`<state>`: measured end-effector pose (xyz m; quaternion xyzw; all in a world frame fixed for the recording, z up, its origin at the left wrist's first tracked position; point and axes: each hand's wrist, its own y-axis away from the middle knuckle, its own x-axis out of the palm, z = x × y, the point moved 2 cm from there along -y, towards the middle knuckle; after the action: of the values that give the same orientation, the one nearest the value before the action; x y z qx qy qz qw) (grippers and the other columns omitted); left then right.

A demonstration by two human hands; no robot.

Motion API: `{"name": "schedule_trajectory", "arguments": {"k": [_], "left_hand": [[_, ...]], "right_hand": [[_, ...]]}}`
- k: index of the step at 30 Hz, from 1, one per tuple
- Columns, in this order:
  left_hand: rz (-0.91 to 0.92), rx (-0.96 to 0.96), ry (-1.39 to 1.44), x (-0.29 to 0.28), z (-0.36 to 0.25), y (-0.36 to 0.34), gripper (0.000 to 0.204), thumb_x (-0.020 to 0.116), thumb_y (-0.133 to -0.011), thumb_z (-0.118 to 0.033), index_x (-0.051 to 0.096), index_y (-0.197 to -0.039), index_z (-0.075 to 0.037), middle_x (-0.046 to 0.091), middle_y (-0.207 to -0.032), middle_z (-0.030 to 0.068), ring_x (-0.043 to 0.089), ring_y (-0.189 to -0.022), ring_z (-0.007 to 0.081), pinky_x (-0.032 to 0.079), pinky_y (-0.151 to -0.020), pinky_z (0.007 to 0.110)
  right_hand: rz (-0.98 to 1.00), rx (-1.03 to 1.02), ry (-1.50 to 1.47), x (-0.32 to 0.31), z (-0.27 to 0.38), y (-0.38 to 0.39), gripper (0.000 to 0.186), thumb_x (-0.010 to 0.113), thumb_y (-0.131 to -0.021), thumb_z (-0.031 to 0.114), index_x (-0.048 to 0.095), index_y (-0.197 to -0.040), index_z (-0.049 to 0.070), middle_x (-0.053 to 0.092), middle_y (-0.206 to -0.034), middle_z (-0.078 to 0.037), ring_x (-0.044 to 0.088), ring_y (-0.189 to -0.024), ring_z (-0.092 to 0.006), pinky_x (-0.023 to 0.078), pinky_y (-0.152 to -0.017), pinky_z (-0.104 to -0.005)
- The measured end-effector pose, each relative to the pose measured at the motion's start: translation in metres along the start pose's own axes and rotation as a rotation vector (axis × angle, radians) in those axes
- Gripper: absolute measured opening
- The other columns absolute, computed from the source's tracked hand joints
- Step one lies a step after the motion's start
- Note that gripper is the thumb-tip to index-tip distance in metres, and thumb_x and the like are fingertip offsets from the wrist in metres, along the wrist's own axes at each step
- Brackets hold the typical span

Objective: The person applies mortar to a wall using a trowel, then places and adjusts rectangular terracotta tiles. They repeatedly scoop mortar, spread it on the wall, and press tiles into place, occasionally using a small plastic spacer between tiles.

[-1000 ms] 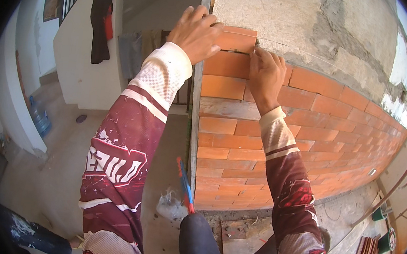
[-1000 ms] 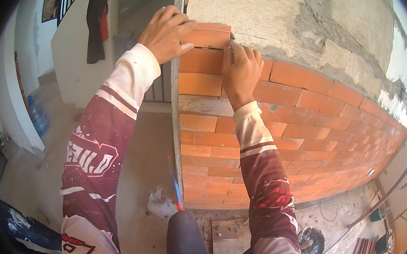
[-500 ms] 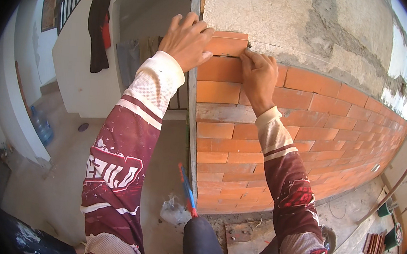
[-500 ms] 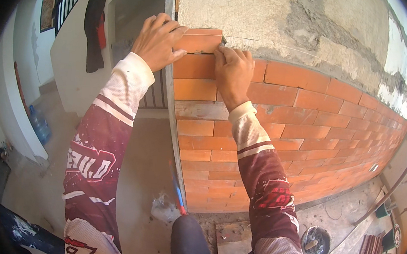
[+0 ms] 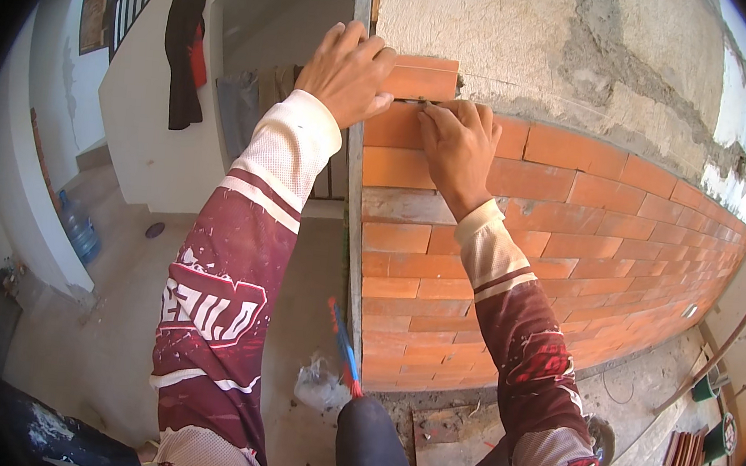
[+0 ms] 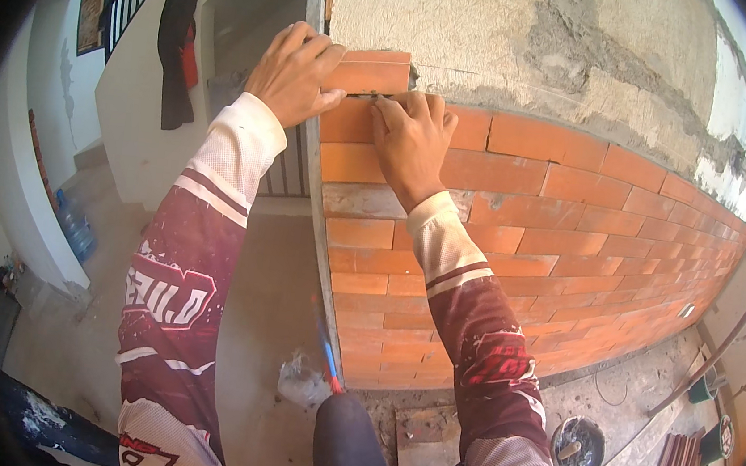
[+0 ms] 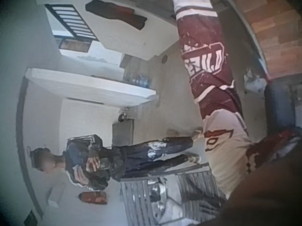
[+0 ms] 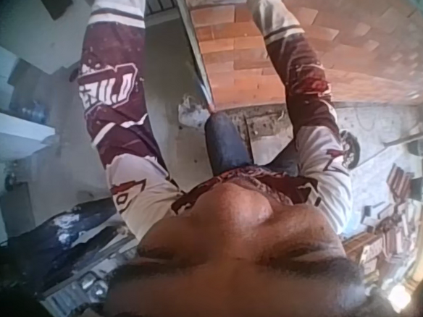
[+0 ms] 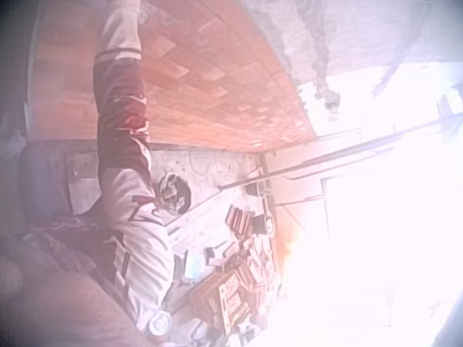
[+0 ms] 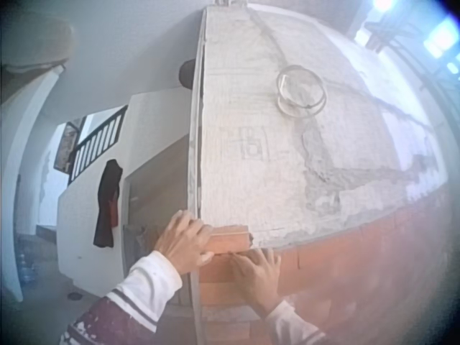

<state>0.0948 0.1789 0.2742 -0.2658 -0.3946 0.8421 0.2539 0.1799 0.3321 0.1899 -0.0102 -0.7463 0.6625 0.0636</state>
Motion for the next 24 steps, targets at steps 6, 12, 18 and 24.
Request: {"name": "schedule_trajectory", "arguments": {"k": [6,12,18,24], "left_hand": [[-0.01,0.003,-0.011,0.002,-0.002,0.0,0.047,0.074,-0.073,-0.03,0.065,-0.111,-0.005,0.064,-0.103,0.0068,0.053,-0.105,0.0266,0.041,-0.104,0.04],[0.003,0.012,-0.044,0.001,0.0,-0.002,0.047,0.072,-0.073,-0.031,0.066,-0.111,-0.004,0.065,-0.102,0.0068,0.053,-0.104,0.0269,0.04,-0.104,0.04],[-0.003,0.012,-0.064,0.003,0.0,-0.002,0.045,0.07,-0.074,-0.032,0.067,-0.11,-0.004,0.065,-0.102,0.0062,0.053,-0.103,0.0264,0.041,-0.104,0.039],[0.0,0.01,-0.069,0.003,0.0,-0.004,0.044,0.071,-0.073,-0.032,0.068,-0.107,-0.004,0.065,-0.101,0.0061,0.053,-0.103,0.0256,0.041,-0.103,0.038]], "right_hand": [[-0.003,-0.017,0.032,0.001,0.003,0.0,0.008,0.071,-0.082,0.021,0.072,-0.09,0.018,0.061,-0.09,0.005,0.053,-0.095,-0.0202,0.035,-0.079,-0.0414],[0.04,-0.116,0.148,0.0,0.008,0.001,0.015,0.072,-0.081,0.02,0.074,-0.096,0.017,0.064,-0.097,0.005,0.054,-0.098,-0.0207,0.036,-0.083,-0.0395],[0.066,-0.053,0.105,-0.001,0.011,-0.001,0.019,0.072,-0.08,0.021,0.073,-0.099,0.018,0.062,-0.099,0.005,0.053,-0.101,-0.0205,0.036,-0.083,-0.0414],[0.098,-0.089,0.134,-0.001,0.01,-0.003,0.019,0.07,-0.08,0.022,0.072,-0.099,0.019,0.061,-0.099,0.005,0.053,-0.102,-0.0196,0.037,-0.082,-0.0438]]}}
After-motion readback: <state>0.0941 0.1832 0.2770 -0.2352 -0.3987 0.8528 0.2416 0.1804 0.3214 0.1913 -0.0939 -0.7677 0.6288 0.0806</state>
